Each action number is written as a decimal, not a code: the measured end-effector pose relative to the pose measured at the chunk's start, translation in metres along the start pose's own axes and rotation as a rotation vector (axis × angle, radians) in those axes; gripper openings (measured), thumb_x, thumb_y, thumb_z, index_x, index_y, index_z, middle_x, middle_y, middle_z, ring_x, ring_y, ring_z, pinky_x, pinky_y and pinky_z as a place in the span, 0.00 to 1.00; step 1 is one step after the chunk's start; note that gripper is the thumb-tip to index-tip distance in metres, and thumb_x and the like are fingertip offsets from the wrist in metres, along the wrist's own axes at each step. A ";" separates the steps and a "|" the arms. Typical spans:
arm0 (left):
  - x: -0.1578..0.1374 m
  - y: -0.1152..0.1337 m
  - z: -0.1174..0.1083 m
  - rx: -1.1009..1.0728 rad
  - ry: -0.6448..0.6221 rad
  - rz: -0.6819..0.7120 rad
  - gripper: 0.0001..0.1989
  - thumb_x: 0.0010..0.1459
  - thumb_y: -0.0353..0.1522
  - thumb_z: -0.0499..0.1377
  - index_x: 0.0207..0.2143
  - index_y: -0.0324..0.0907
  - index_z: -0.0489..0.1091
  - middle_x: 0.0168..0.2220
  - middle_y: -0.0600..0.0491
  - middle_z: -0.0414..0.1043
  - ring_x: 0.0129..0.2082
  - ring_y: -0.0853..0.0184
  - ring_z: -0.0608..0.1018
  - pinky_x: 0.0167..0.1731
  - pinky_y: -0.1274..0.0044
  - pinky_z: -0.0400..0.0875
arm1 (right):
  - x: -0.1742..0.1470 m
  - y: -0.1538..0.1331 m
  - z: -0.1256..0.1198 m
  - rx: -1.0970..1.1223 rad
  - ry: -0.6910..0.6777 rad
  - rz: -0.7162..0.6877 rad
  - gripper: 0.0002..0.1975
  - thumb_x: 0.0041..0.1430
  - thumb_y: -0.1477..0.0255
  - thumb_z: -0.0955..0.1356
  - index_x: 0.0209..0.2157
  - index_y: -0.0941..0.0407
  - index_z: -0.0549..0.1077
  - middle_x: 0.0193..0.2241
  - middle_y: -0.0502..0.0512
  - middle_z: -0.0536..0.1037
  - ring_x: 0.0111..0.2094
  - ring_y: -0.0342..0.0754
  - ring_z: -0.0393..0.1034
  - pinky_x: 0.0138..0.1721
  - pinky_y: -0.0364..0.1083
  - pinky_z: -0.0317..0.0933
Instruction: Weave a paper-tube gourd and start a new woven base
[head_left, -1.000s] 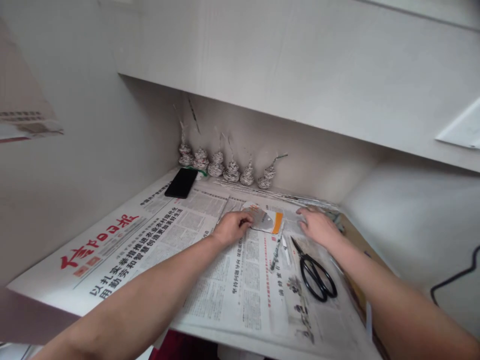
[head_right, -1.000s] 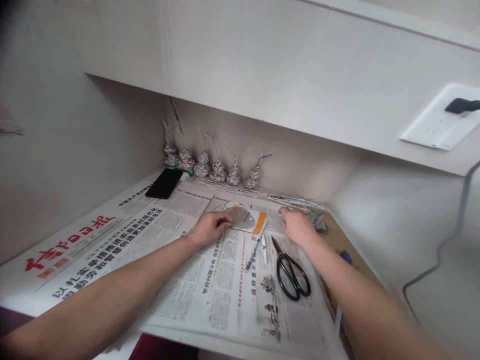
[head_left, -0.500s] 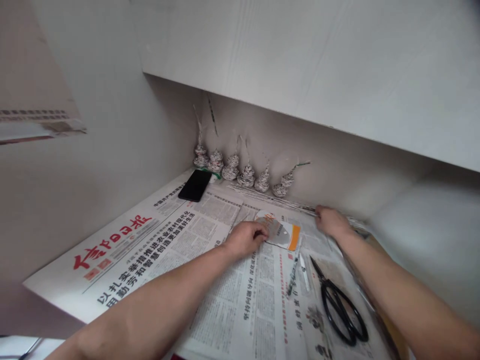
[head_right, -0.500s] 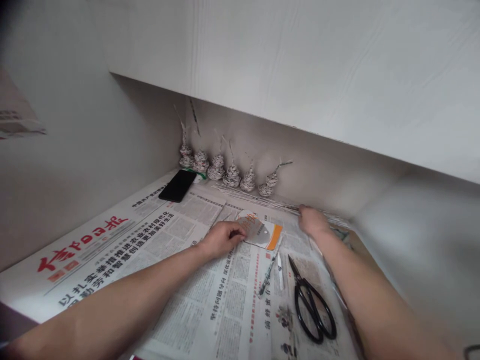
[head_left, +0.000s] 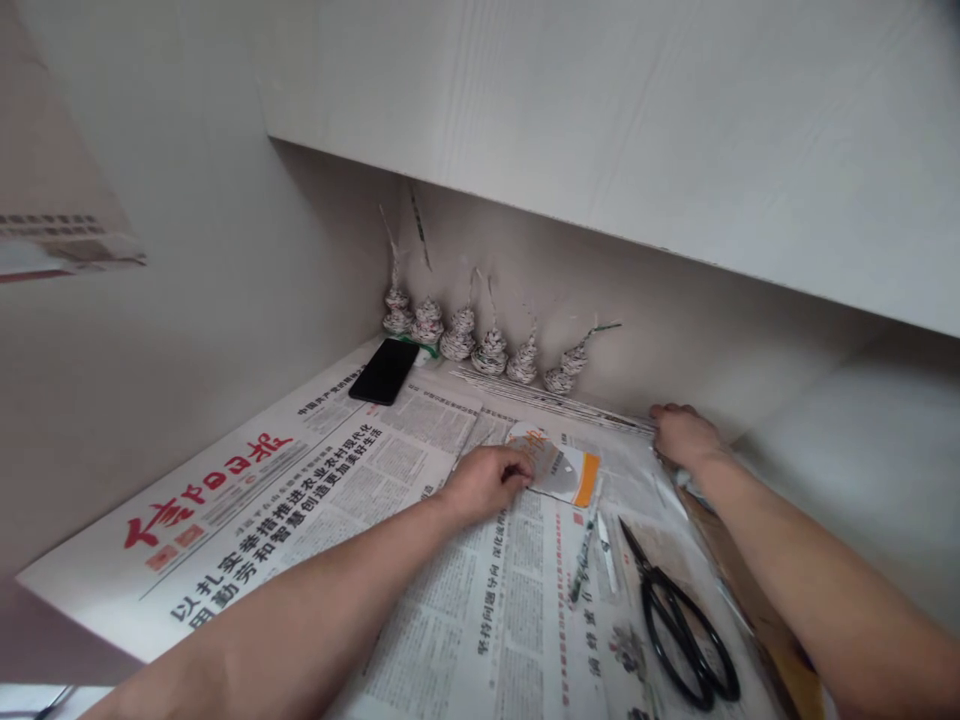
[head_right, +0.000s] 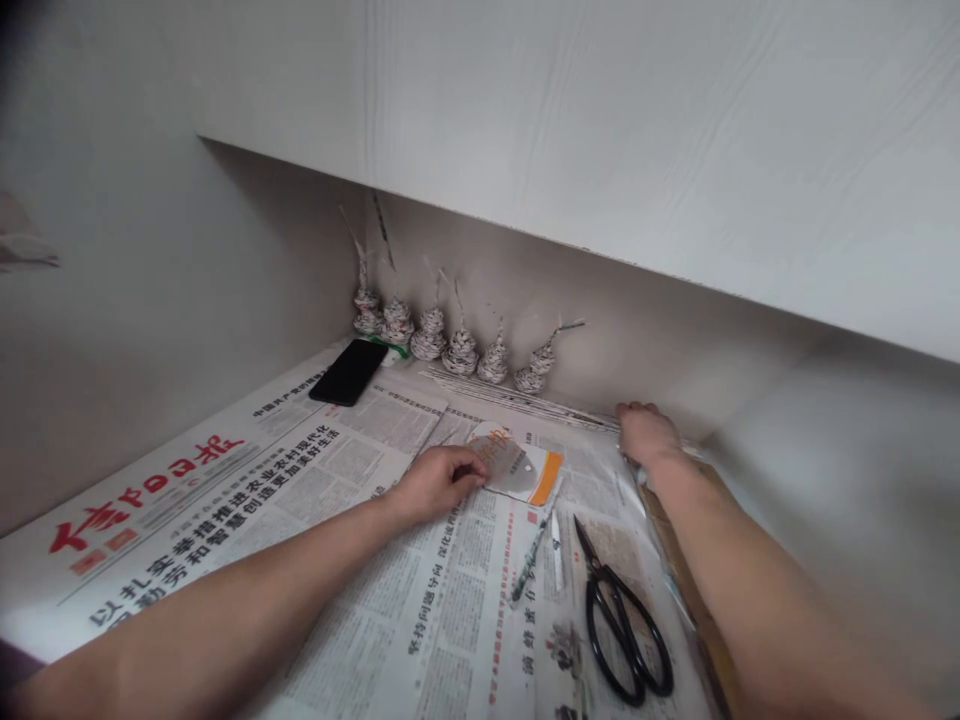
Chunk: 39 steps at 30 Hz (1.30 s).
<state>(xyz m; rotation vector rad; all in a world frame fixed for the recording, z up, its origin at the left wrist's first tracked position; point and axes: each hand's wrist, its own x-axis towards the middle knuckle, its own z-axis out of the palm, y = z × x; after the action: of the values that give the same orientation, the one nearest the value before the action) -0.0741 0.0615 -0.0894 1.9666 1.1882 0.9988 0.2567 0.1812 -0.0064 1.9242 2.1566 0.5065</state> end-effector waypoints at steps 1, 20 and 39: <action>0.000 0.000 0.000 0.000 0.000 0.002 0.09 0.55 0.34 0.57 0.34 0.44 0.78 0.35 0.54 0.79 0.35 0.66 0.77 0.36 0.77 0.67 | 0.001 -0.003 0.001 0.004 0.007 -0.017 0.22 0.53 0.82 0.62 0.50 0.64 0.72 0.46 0.72 0.74 0.50 0.62 0.66 0.43 0.52 0.59; 0.000 -0.006 0.004 -0.024 0.017 -0.008 0.08 0.55 0.35 0.58 0.34 0.45 0.77 0.35 0.55 0.79 0.33 0.67 0.77 0.34 0.78 0.68 | 0.024 -0.048 0.014 0.150 -0.003 -0.176 0.24 0.48 0.81 0.64 0.49 0.60 0.70 0.46 0.64 0.75 0.47 0.54 0.67 0.40 0.46 0.56; 0.001 -0.004 0.003 -0.024 0.011 -0.016 0.09 0.55 0.35 0.58 0.35 0.44 0.77 0.35 0.54 0.79 0.34 0.68 0.77 0.34 0.79 0.68 | 0.031 -0.029 0.022 0.164 0.028 -0.128 0.19 0.62 0.72 0.59 0.49 0.56 0.76 0.43 0.65 0.79 0.43 0.56 0.73 0.42 0.49 0.62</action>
<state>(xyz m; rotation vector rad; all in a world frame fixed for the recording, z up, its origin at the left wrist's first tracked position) -0.0732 0.0632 -0.0936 1.9319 1.1907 1.0129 0.2344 0.2119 -0.0359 1.8510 2.3881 0.3451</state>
